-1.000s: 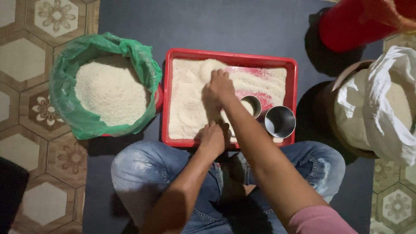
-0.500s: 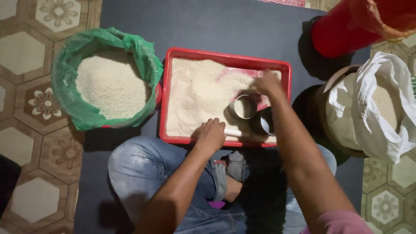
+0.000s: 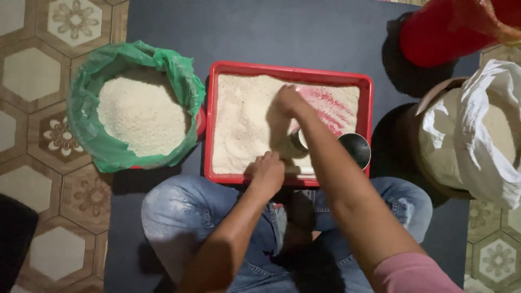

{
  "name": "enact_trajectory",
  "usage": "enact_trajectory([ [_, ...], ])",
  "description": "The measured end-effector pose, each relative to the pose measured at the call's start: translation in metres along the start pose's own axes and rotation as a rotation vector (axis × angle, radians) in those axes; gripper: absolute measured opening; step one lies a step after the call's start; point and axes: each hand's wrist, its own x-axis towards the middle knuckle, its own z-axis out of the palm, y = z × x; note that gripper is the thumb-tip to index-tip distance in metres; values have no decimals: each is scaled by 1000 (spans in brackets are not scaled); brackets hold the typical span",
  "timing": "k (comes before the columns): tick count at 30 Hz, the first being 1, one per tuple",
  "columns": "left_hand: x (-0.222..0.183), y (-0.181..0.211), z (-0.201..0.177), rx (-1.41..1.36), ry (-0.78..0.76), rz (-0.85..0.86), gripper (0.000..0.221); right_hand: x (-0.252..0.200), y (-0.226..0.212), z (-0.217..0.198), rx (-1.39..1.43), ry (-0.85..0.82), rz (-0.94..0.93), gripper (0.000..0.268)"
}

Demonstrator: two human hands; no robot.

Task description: Transferring rice from a central tray into multiple surrounding bags and buckets using various small cups as scoops.

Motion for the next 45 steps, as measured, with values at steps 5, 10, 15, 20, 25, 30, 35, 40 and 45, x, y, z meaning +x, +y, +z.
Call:
enact_trajectory([
  [5, -6, -4, -15, 123, -46, 59, 25, -111, -98, -46, -71, -142, -154, 49],
  [10, -19, 2, -46, 61, -96, 63, 26, -251, -187, -164, -229, -504, -68, 66],
  [15, -43, 7, -70, 22, -32, 53, 29, -235, -99, -120, -403, 155, -231, 80],
  [20, -68, 11, -103, -16, -2, 59, 34, -280, -82, -130, -388, 38, -15, 98],
  [25, -45, -6, -82, -77, -59, 39, 36, -267, -53, -115, -313, 157, -31, 100],
  [30, -74, -1, -133, -257, -52, -137, 44, -261, -63, -150, -127, 353, 3, 98],
  [35, -29, -41, -110, -405, 134, -364, 57, -309, -75, -169, -7, 497, 9, 95],
  [40, 24, -73, -97, -295, 397, -514, 45, -362, -39, -153, 75, 656, 19, 70],
  [45, 61, -85, -104, 67, 636, -451, 34, -391, 4, -118, 260, 465, 422, 86],
])
